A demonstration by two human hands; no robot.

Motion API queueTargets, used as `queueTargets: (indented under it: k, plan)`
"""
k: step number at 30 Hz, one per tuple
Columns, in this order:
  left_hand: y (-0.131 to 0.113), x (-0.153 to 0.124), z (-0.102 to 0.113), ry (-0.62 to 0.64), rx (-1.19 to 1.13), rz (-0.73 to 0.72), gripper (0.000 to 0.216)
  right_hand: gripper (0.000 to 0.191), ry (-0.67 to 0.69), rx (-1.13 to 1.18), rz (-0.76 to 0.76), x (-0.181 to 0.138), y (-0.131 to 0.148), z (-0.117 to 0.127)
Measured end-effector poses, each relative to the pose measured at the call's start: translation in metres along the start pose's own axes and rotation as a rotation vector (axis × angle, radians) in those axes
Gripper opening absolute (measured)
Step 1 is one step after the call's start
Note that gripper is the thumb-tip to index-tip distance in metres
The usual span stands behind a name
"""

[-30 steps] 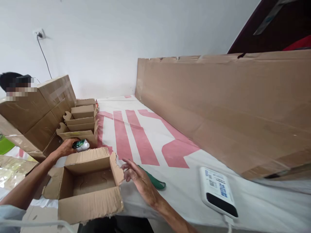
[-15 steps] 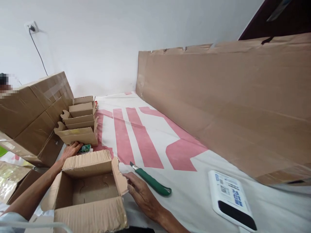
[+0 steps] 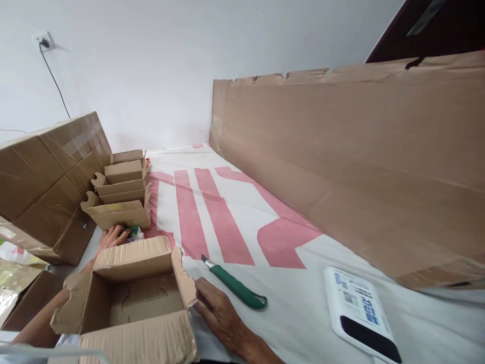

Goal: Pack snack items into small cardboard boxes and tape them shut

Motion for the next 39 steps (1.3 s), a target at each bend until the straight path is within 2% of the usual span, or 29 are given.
queueTargets:
  k: [7, 14, 22, 28, 35, 39]
  plan:
    - [0.004, 0.025, 0.002, -0.031, 0.004, 0.054, 0.037, 0.041, 0.015, 0.005, 0.001, -0.002, -0.006, -0.005]
    - [-0.001, 0.069, 0.017, -0.019, 0.048, 0.062, 0.037, 0.033, 0.036, 0.043, -0.019, -0.003, -0.006, -0.004]
    - [0.032, 0.121, 0.018, -0.025, 0.074, 0.100, 0.034, 0.036, 0.003, 0.044, 0.020, -0.012, -0.023, -0.009]
    - [0.052, 0.154, 0.011, -0.053, 0.077, 0.171, 0.038, 0.039, -0.012, 0.006, 0.085, -0.014, -0.024, -0.011]
    - [0.056, 0.173, 0.008, -0.075, 0.088, 0.235, 0.038, 0.039, -0.041, -0.060, 0.101, -0.013, -0.021, -0.007]
    - [0.056, 0.183, 0.006, -0.085, 0.083, 0.259, 0.039, 0.044, -0.041, -0.080, 0.119, -0.017, -0.028, -0.011]
Point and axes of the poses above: each hand's wrist, its own x-axis towards the middle knuckle, its own z-axis out of the back of the hand, y = z × x, the point moved 9 cm from there along x, towards the middle knuckle, and after that the axes turned 13 degrees about -x, right-handed, at the moved point
